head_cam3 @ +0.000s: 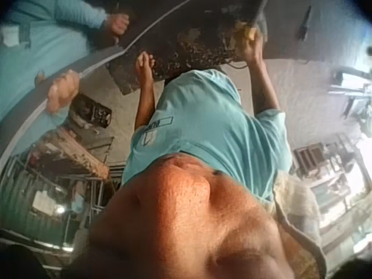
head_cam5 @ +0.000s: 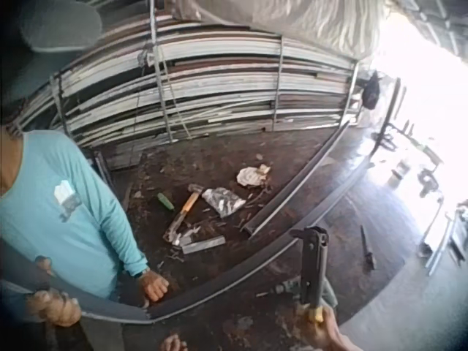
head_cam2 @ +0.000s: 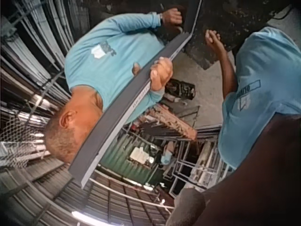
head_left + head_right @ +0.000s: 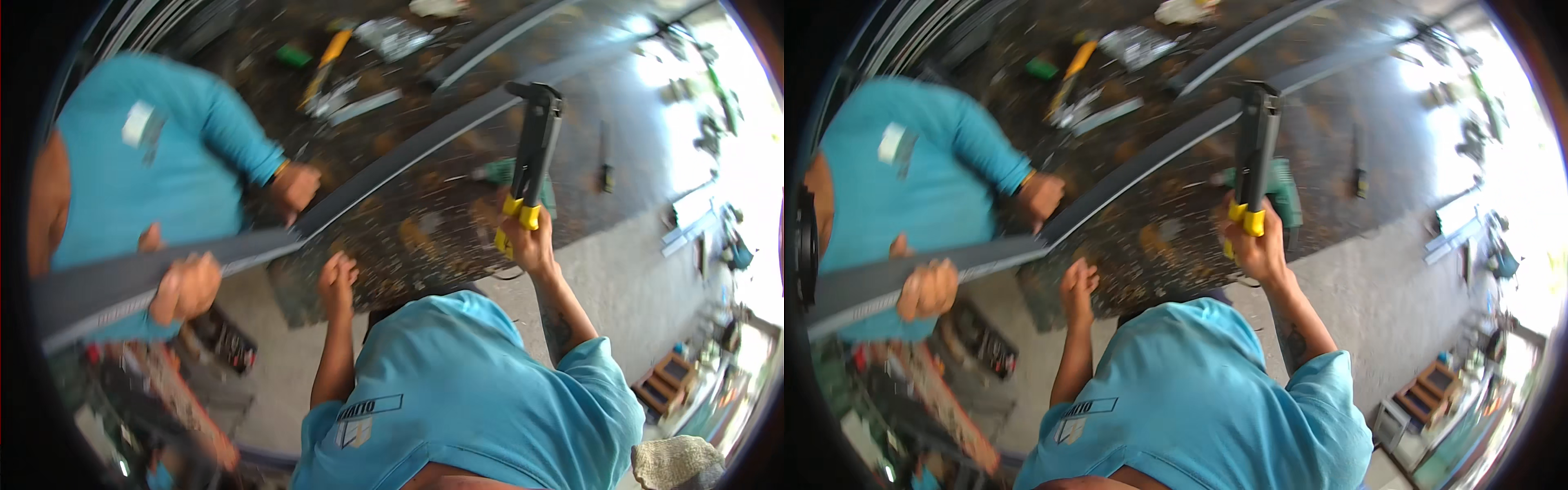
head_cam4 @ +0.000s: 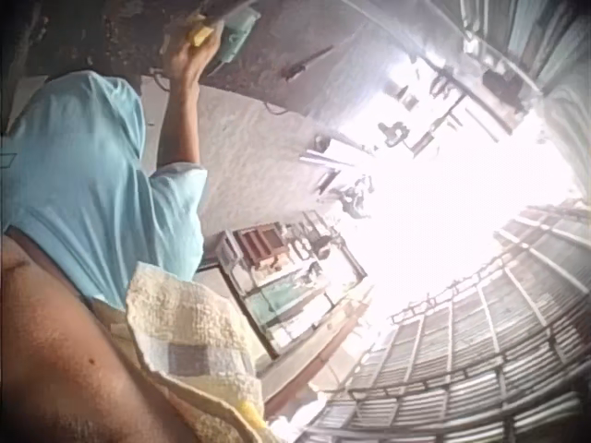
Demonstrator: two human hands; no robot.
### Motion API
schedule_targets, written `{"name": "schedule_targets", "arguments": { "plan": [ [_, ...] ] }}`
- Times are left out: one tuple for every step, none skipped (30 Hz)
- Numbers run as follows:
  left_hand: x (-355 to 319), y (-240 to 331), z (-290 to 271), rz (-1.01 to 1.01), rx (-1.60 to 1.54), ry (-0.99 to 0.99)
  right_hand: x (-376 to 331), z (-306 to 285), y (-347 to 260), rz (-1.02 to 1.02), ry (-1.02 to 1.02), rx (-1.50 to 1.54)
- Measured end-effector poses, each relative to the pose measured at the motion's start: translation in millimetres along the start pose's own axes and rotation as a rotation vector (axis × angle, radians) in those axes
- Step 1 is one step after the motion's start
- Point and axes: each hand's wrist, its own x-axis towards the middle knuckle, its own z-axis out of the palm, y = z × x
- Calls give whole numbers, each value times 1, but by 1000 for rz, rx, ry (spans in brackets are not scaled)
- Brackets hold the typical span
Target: Assembling metal frames by drilling holes and using a rivet gun to secure joints.
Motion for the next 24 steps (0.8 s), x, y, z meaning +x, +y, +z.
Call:
{"name": "schedule_targets", "arguments": {
  "plan": [
    [2,-10,3,82,-1,58,-1,-29,-18,22,211,-233],
    [3,-16,4,125,29,74,-5,-56,-35,-122,423,-435],
    [10,-19,6,105,42,99,-19,-85,-56,162,479,-57],
    [12,-22,10,131,29,130,-34,-109,-75,458,564,334],
    [20,-19,13,71,56,158,-49,-131,-91,337,453,544],
    [24,-17,20,94,78,177,-65,-149,-104,241,358,745],
    [29,-13,26,84,81,149,-71,-159,-106,197,383,884],
    [33,-7,33,64,99,169,-79,-166,-105,206,404,1012],
    [39,-2,49,113,81,90,-81,-170,-99,224,453,1004],
    [41,2,63,121,78,141,-80,-173,-88,245,490,1004],
    [39,6,75,116,85,220,-78,-175,-75,203,491,1016],
    [36,10,88,139,75,193,-72,-180,-59,230,558,948],
    [33,13,103,148,128,203,-67,-185,-43,242,600,888],
    [30,17,115,219,167,202,-61,-191,-27,257,614,884],
    [28,19,126,214,123,152,-53,-197,-10,313,575,862],
    [25,20,134,180,132,172,-45,-202,7,374,532,840],
    [24,20,142,179,115,127,-37,-205,24,461,512,778],
    [23,18,147,186,91,90,-30,-210,40,464,508,787],
    [23,14,149,167,99,100,-22,-213,56,517,417,562],
    [25,9,150,153,102,130,-13,-214,72,590,307,334],
    [28,1,147,171,78,66,-5,-215,86,558,227,-60],
    [30,-8,142,176,47,36,5,-214,100,633,206,-579],
    [32,-18,135,197,4,-3,4,-209,112,440,261,-957],
    [35,-27,127,211,-52,4,8,-204,123,281,233,-1370]
  ]
}}
